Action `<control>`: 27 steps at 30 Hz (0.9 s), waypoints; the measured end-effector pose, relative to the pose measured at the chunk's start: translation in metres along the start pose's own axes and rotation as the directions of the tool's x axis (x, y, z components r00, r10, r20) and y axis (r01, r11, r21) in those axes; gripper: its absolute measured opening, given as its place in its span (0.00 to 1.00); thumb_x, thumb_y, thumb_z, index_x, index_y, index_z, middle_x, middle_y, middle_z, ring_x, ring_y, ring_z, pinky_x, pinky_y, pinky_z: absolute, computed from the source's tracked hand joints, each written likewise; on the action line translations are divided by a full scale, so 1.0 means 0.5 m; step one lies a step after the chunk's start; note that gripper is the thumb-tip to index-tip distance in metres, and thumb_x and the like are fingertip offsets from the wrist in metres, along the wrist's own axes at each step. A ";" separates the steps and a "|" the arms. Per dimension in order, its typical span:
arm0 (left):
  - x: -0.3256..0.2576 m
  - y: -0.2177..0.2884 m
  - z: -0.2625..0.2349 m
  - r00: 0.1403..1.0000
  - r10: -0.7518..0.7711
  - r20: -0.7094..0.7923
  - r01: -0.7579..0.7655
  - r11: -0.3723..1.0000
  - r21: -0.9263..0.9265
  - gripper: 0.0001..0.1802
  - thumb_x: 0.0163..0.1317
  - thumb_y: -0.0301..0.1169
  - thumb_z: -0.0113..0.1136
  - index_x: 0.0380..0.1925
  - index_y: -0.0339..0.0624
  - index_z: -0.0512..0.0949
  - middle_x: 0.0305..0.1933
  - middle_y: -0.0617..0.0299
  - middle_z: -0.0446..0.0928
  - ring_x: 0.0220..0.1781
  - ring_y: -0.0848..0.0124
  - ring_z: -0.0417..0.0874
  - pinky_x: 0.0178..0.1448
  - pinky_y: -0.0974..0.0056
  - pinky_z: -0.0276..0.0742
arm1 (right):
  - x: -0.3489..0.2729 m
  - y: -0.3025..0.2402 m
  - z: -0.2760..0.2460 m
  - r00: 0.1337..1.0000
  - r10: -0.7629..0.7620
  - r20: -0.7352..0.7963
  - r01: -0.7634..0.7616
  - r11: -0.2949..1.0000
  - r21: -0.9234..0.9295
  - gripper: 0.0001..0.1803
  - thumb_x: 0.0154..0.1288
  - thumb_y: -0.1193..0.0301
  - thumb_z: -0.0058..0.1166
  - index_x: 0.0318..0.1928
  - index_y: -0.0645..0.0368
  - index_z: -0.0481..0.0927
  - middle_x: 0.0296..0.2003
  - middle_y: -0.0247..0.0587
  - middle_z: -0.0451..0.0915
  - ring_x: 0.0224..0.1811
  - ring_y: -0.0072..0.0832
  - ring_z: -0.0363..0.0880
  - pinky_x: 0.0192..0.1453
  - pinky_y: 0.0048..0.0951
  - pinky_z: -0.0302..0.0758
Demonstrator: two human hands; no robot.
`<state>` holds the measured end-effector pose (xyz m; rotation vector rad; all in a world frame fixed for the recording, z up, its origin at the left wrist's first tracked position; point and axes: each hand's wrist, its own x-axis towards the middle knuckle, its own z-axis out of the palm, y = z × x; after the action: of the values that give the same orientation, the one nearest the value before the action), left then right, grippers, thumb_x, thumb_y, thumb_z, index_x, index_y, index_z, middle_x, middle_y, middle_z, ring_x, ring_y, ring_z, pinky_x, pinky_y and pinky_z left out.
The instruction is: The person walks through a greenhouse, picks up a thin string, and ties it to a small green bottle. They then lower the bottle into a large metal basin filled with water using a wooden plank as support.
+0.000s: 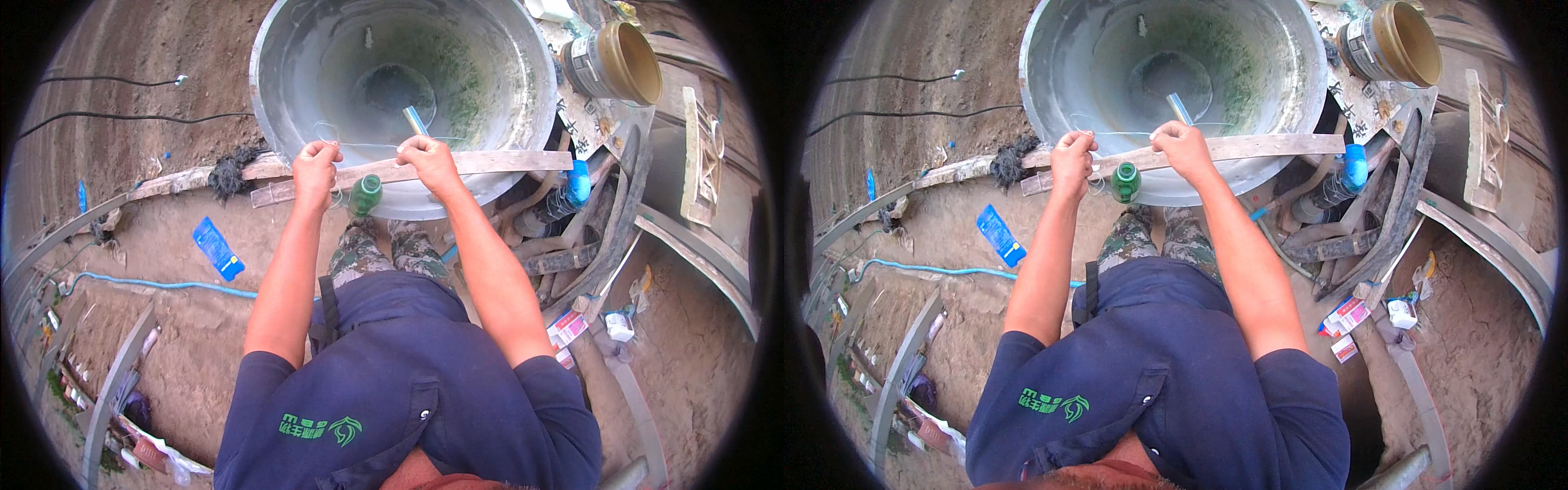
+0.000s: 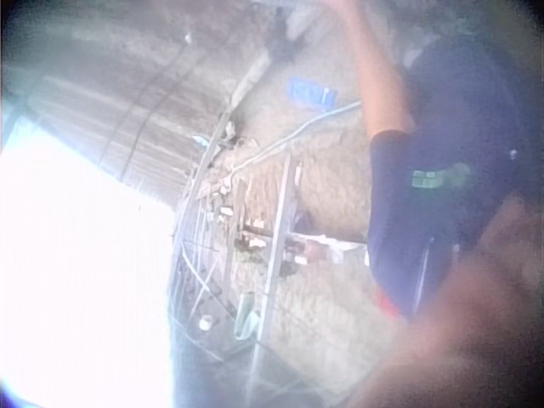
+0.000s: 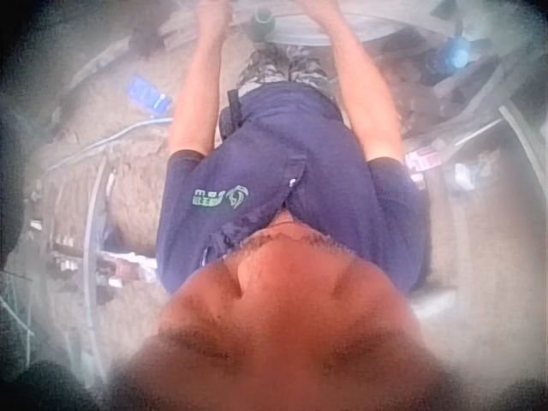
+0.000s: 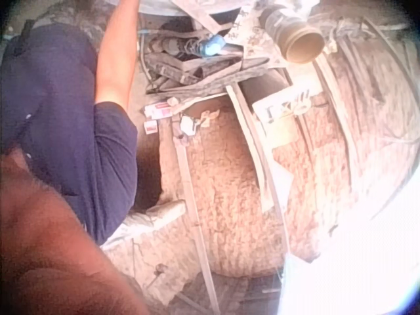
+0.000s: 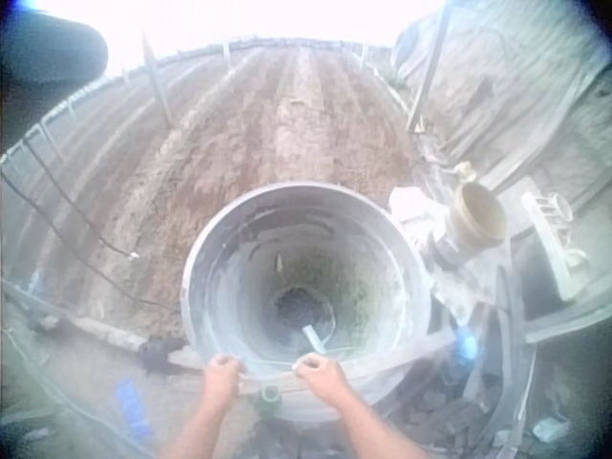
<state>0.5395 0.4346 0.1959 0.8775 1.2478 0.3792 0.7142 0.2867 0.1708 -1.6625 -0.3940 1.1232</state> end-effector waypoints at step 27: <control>0.042 -0.019 0.061 0.971 -0.149 0.189 0.140 0.988 0.060 0.06 0.64 0.31 0.62 0.35 0.43 0.75 0.30 0.65 0.76 0.15 0.86 0.61 0.14 0.75 0.50 | 0.067 0.004 0.067 0.987 0.121 0.106 -0.152 0.918 0.367 0.10 0.60 0.75 0.66 0.41 0.65 0.83 0.40 0.43 0.85 0.44 0.28 0.83 0.53 0.29 0.77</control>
<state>0.5725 0.4319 0.1765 0.8358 1.1361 0.1455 0.7033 0.3290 0.1521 -1.3241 -0.1031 1.2840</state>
